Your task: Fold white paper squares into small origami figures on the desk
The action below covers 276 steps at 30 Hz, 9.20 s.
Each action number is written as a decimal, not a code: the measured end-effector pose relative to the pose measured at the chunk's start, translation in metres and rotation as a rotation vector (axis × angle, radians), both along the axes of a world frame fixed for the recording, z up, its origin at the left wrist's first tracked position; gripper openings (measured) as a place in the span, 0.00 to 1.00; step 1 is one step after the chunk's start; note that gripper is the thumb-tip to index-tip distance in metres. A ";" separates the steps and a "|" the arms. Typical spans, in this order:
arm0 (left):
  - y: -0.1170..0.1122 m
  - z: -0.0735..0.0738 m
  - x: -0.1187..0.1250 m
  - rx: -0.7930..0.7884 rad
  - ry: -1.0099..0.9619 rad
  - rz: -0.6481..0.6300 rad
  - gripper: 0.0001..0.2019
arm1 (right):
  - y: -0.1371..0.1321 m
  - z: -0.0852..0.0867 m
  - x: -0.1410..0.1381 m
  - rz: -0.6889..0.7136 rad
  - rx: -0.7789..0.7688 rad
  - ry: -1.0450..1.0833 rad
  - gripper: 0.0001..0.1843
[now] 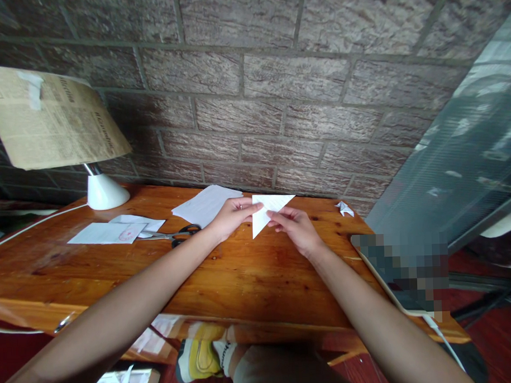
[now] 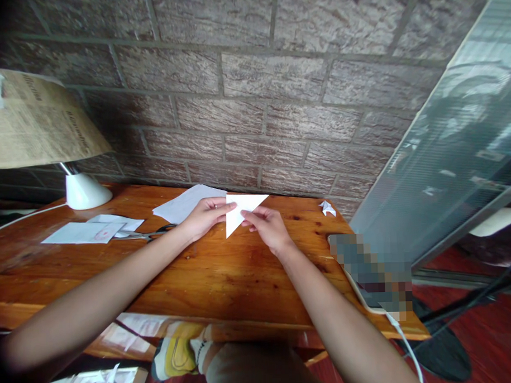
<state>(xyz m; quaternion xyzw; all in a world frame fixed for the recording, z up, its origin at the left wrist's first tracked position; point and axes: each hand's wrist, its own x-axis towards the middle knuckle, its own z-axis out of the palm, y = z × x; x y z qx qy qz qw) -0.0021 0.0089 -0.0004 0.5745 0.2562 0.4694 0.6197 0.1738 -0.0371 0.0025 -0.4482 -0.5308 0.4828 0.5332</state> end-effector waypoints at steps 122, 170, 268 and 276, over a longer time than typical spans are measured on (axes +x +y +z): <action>0.001 -0.003 0.002 0.030 0.024 0.047 0.20 | -0.001 0.001 -0.002 -0.050 0.060 -0.082 0.21; 0.011 -0.003 -0.010 0.249 0.314 -0.083 0.14 | 0.004 -0.009 0.004 0.131 -0.028 -0.117 0.15; 0.020 -0.030 0.041 0.026 0.123 0.099 0.19 | 0.018 -0.025 0.030 0.101 -0.011 -0.211 0.15; 0.019 -0.028 0.039 0.029 0.136 0.086 0.17 | 0.018 -0.026 0.028 0.127 0.008 -0.187 0.15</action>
